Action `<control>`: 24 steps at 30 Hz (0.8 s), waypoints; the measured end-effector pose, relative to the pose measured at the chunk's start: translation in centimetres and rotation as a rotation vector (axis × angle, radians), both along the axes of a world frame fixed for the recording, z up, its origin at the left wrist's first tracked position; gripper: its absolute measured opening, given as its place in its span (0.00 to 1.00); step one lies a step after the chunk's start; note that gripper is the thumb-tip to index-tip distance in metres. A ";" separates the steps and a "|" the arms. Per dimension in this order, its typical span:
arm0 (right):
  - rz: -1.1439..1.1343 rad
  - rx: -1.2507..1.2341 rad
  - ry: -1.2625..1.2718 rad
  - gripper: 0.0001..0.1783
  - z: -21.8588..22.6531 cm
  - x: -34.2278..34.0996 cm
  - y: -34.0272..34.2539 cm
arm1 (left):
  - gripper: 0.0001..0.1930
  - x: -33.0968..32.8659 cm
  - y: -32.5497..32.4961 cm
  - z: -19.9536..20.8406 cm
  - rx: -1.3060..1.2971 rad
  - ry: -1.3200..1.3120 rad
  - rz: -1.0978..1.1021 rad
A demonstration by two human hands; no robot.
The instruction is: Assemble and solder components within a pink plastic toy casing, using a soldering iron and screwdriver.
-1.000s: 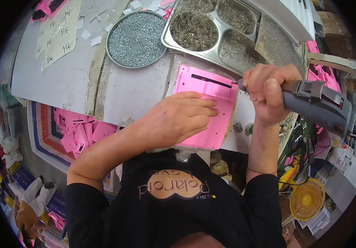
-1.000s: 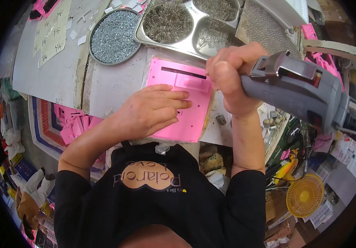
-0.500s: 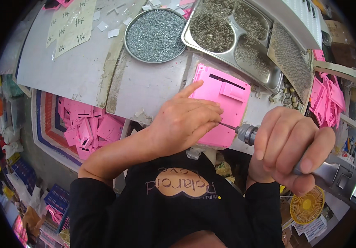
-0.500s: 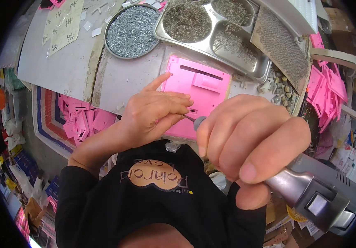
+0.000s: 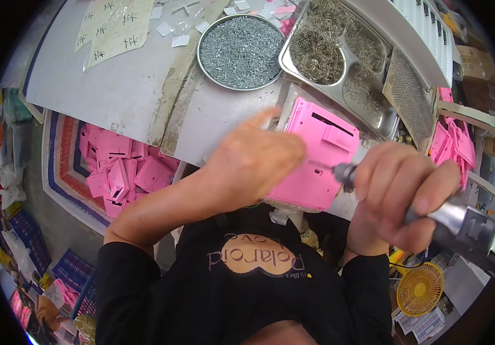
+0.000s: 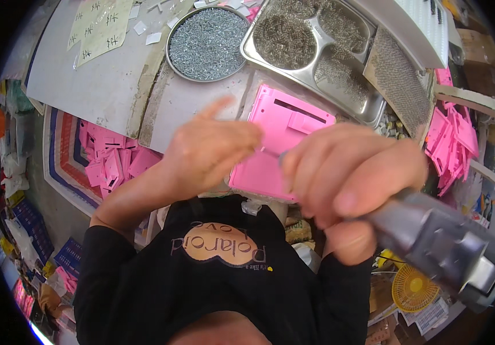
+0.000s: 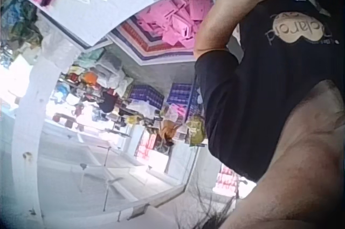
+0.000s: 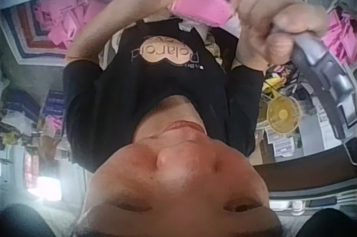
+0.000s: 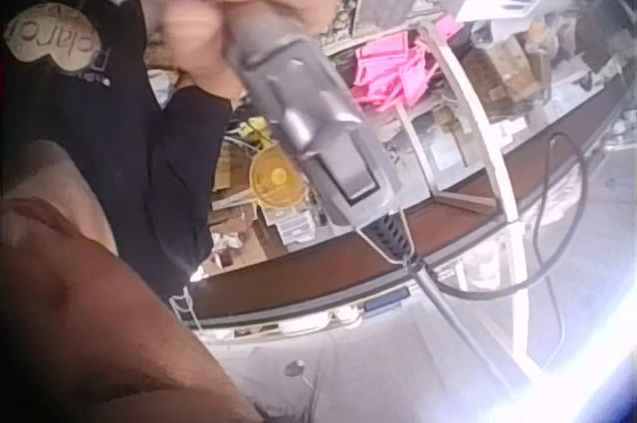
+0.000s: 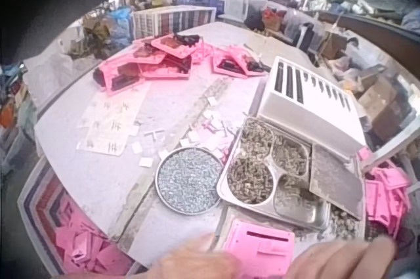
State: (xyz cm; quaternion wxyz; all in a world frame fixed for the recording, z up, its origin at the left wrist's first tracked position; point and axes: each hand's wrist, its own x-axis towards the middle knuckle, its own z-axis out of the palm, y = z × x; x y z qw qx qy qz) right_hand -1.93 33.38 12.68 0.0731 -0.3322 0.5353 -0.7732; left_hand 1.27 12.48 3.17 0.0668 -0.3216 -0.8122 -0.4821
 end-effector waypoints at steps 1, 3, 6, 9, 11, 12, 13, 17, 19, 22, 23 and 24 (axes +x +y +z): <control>-0.033 0.002 0.041 0.11 -0.1 -0.8 0.4 | 0.08 0.1 -0.2 -0.3 -0.008 0.018 0.072; -0.123 -0.020 0.088 0.10 -1.0 -2.5 0.3 | 0.07 0.3 -0.3 -1.1 -0.025 0.055 0.210; -0.210 -0.079 0.094 0.11 -3.7 -4.8 -1.6 | 0.06 1.7 1.1 -1.6 0.027 0.104 0.116; -0.205 -0.079 0.090 0.10 -4.8 -5.5 -2.3 | 0.07 2.1 1.5 -2.7 -0.030 0.139 0.125; -0.201 -0.081 0.074 0.10 -5.2 -5.6 -2.5 | 0.07 2.1 1.7 -2.7 -0.044 0.151 0.149; -0.205 -0.080 0.071 0.10 -5.6 -5.6 -2.6 | 0.08 2.2 1.7 -2.6 -0.051 0.156 0.159; -0.210 -0.078 0.067 0.10 -6.0 -5.5 -2.9 | 0.07 2.2 1.7 -2.5 -0.056 0.147 0.157; -0.348 0.135 0.061 0.09 -6.1 -4.8 -3.6 | 0.07 2.4 1.6 -2.3 -0.067 0.105 0.163; -0.412 0.208 0.064 0.09 -6.5 -4.8 -3.7 | 0.07 2.3 1.6 -2.2 -0.074 0.097 0.163; -0.382 0.212 0.025 0.09 -6.0 -4.5 -3.7 | 0.07 2.5 1.6 -2.1 -0.084 0.109 0.161; -0.336 0.205 0.041 0.09 -5.6 -4.6 -3.5 | 0.07 2.5 1.7 -2.4 -0.080 0.123 0.173; -0.293 0.200 0.050 0.10 -5.0 -4.5 -3.1 | 0.07 2.3 1.6 -2.5 -0.076 0.136 0.185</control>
